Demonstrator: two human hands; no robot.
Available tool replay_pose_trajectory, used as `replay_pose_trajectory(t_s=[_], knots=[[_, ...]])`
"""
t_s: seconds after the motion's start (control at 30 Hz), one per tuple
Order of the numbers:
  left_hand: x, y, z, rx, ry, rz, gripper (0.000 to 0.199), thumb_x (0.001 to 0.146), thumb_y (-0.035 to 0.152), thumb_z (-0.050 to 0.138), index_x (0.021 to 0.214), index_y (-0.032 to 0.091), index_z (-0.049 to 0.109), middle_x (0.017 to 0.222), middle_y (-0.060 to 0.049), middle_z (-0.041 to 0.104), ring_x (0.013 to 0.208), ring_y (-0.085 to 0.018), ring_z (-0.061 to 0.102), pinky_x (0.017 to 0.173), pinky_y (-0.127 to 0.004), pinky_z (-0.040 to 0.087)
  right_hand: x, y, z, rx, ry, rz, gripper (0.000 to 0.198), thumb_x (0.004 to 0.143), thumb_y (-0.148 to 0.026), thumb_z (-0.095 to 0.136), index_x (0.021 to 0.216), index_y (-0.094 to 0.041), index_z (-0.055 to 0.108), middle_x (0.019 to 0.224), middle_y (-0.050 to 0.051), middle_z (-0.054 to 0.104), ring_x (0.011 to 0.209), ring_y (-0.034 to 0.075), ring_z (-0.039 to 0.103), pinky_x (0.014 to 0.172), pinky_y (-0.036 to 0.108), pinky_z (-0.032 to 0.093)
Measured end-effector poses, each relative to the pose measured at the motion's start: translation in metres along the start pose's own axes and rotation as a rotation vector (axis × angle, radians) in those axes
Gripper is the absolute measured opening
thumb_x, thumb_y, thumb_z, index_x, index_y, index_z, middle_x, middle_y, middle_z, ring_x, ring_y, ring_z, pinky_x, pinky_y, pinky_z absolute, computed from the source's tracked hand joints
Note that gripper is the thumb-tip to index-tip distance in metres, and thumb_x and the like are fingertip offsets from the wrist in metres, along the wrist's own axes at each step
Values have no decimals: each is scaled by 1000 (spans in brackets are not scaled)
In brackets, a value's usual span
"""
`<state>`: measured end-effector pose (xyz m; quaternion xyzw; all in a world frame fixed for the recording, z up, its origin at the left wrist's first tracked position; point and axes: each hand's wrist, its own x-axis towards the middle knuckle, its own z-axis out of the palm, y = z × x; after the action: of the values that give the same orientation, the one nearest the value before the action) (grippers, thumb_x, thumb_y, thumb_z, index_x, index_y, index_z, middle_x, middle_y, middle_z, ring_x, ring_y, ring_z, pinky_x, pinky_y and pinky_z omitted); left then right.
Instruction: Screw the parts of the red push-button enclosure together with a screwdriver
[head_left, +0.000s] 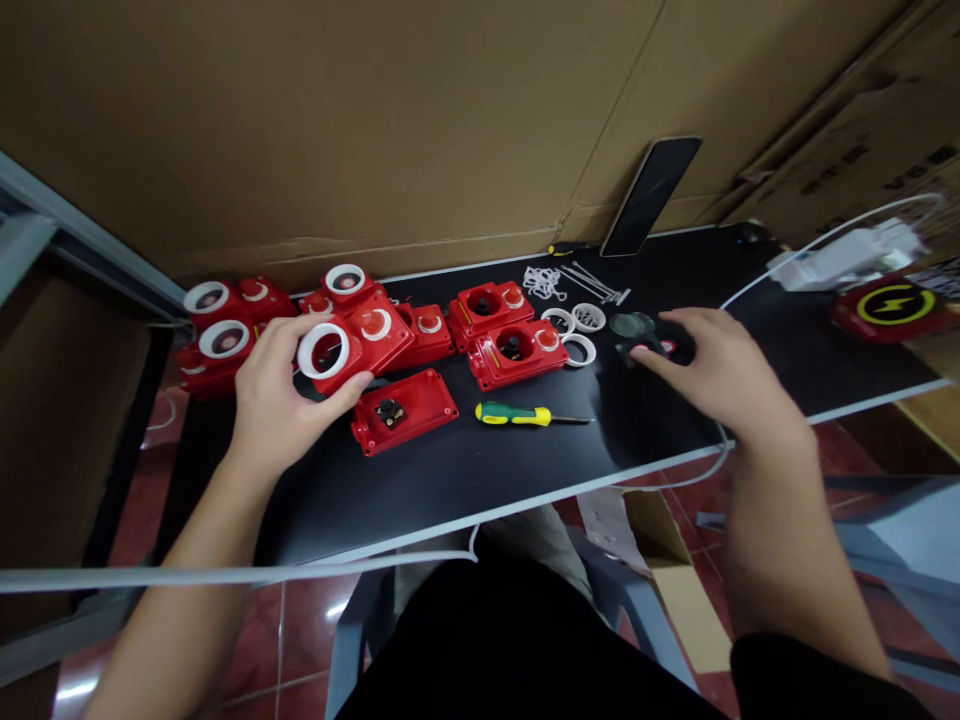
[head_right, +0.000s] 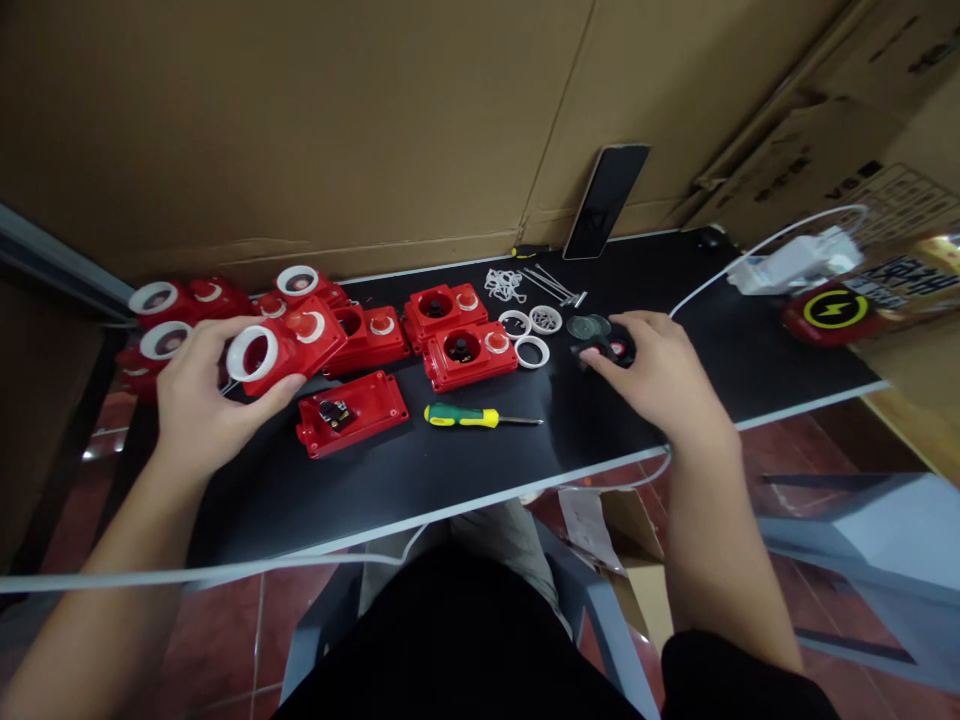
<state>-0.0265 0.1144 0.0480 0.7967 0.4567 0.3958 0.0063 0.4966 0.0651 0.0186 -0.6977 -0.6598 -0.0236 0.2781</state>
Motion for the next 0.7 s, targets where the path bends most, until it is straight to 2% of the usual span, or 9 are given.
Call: replay_pose_trajectory(t_s=[0.07,0.13,0.2,0.27,0.37,0.47,0.57,0.7], knots=[[-1,4,0,10,1,34,51,94,46,92,134,21,72,133,-10,83,117,-32,80,103,-45,66,-8,-13,3,8,152,-55,38,97,-43,75,126,-19,81,136,25,80,135,48,73,119,71,55],[-3,10,0,19,-6,58,52,95,46,91,137,22,70,134,-10,82,120,-32,80,104,-45,66,-14,-37,2,28,310,-105,27,101,-36,71,120,-21,82,132,23,82,130,45,76,115,68,58],[-5,18,-1,8,-2,101,56,95,46,92,140,23,68,134,-9,81,120,-31,81,104,-44,66,-21,-72,-2,83,406,-189,15,102,-27,70,111,-23,82,117,19,85,112,39,80,101,58,63],[-7,26,-1,-16,5,150,60,93,46,97,140,24,67,132,-8,82,118,-30,82,103,-43,67,-27,-113,-4,171,444,-326,13,104,-19,69,107,-24,80,102,12,81,95,31,78,81,45,63],[-12,35,2,-36,-21,188,64,91,46,101,140,24,66,131,-9,83,117,-31,82,104,-44,67,-34,-175,4,312,264,-530,10,106,-18,71,115,-21,77,108,11,78,101,27,77,89,43,64],[-17,39,7,-70,-79,218,64,95,45,97,145,25,62,133,-10,83,118,-31,82,106,-46,68,-34,-219,23,373,120,-630,24,111,-33,75,125,-14,75,117,17,78,104,30,75,91,46,66],[-22,39,9,-113,-102,245,74,100,40,92,159,24,51,140,-13,82,126,-33,81,111,-49,67,-32,-241,41,355,90,-634,39,111,-45,77,126,-9,77,118,20,78,101,33,75,89,48,66],[-25,36,9,-89,-122,280,89,99,46,94,168,23,42,143,-17,81,127,-37,81,112,-53,66,-33,-249,48,352,146,-600,40,110,-51,77,116,-11,79,113,20,77,100,34,71,88,50,64]])
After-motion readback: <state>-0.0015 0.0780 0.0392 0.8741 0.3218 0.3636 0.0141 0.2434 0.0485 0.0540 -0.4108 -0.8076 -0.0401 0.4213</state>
